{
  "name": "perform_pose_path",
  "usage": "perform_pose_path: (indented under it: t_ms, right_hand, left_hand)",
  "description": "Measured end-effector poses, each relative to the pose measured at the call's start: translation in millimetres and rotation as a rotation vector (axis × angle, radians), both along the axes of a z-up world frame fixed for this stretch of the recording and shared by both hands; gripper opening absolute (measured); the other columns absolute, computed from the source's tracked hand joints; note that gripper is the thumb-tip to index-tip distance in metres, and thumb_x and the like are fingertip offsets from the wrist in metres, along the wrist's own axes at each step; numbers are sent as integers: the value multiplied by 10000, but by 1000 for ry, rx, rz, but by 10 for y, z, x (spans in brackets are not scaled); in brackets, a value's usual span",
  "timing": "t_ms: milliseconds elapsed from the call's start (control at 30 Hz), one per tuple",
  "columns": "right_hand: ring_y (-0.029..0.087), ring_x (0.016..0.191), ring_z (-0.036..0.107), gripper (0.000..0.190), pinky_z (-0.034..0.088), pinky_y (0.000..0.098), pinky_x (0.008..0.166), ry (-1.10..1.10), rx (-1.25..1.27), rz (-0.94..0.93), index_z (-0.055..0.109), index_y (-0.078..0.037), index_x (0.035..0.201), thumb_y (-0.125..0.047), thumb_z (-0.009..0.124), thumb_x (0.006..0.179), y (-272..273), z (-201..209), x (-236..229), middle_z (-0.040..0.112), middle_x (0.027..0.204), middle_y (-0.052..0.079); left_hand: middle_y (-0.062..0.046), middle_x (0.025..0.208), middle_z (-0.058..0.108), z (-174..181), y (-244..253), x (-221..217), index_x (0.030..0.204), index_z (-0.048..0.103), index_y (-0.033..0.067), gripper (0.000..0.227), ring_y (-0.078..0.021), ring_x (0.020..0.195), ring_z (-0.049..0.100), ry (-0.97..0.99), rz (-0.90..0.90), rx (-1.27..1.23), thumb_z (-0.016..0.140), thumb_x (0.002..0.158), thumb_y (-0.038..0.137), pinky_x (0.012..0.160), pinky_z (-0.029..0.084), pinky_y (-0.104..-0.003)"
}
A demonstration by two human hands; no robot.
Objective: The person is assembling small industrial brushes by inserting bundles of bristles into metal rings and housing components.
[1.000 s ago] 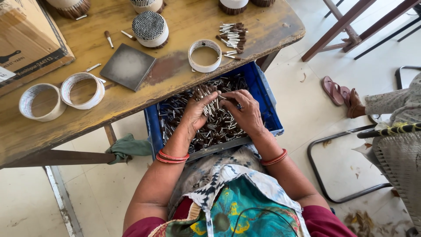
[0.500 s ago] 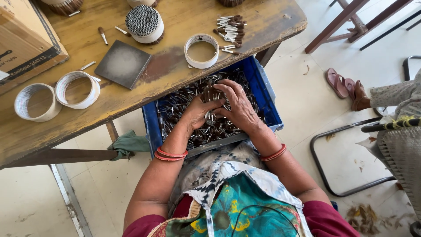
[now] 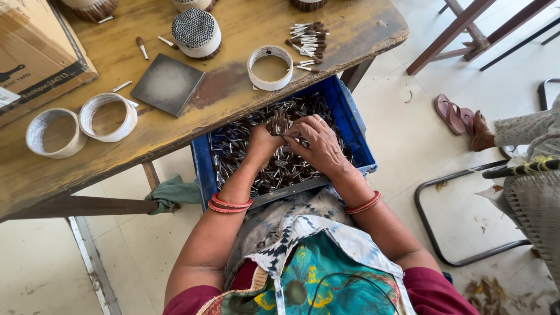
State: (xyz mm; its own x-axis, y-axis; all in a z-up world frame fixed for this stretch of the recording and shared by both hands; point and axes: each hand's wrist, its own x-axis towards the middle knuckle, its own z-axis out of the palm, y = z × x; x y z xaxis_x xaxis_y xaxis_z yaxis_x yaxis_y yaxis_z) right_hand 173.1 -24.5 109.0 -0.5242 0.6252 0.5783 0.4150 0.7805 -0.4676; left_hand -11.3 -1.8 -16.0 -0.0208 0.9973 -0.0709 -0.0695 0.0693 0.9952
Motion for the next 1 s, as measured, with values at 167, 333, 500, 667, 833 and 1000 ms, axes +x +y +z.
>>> perform_pose_path:
  t_ms: [167, 333, 500, 667, 833, 1000]
  right_hand:
    - [287, 1004, 638, 216, 520, 401, 875, 80, 33, -187, 692, -86, 1044, -149, 818, 880, 11, -44, -16, 664, 1064, 79]
    - [298, 1014, 633, 187, 514, 414, 888, 77, 25, -117, 689, -70, 1048, -115, 797, 901, -26, 62, -42, 665, 1068, 89]
    - [312, 1044, 619, 236, 505, 416, 913, 60, 32, -115, 718, -55, 1154, -96, 768, 926, -25, 72, -36, 663, 1134, 111]
    - [315, 1074, 618, 228, 508, 418, 932, 47, 25, -123, 736, -63, 1129, -107, 778, 909, 33, 14, 4, 668, 1161, 99]
    - [301, 1059, 631, 168, 519, 412, 913, 74, -22, -88, 742, -60, 1055, -110, 785, 900, 59, -74, 10, 678, 1140, 83]
    - [263, 1072, 659, 127, 551, 382, 918, 171, -55, -185, 742, -66, 1049, -87, 765, 926, 26, -100, 19, 686, 1129, 69]
  left_hand:
    - [-47, 966, 750, 510, -108, -70, 1067, 701, 53, 257, -181, 874, 742, -496, -95, -149, 814, 844, 109, 750, 653, -387]
    - [-35, 1004, 736, 610, -135, -64, 1125, 696, 69, 302, -159, 936, 729, -561, -110, -160, 812, 858, 149, 738, 636, -371]
    - [-7, 1000, 737, 449, -133, -2, 1144, 697, 67, 356, -91, 894, 670, -80, -58, 89, 852, 823, 76, 785, 577, -280]
    - [14, 990, 767, 525, -121, 18, 1125, 725, 77, 386, -51, 887, 674, 134, -48, 131, 856, 763, 58, 818, 581, -264]
    - [-40, 997, 787, 447, -111, 8, 1117, 745, 26, 331, -111, 879, 726, 43, -42, 101, 834, 799, 29, 809, 628, -304]
    - [-68, 1027, 744, 495, -113, -5, 1144, 665, 3, 384, -191, 919, 736, -333, -79, -78, 840, 805, 47, 782, 664, -405]
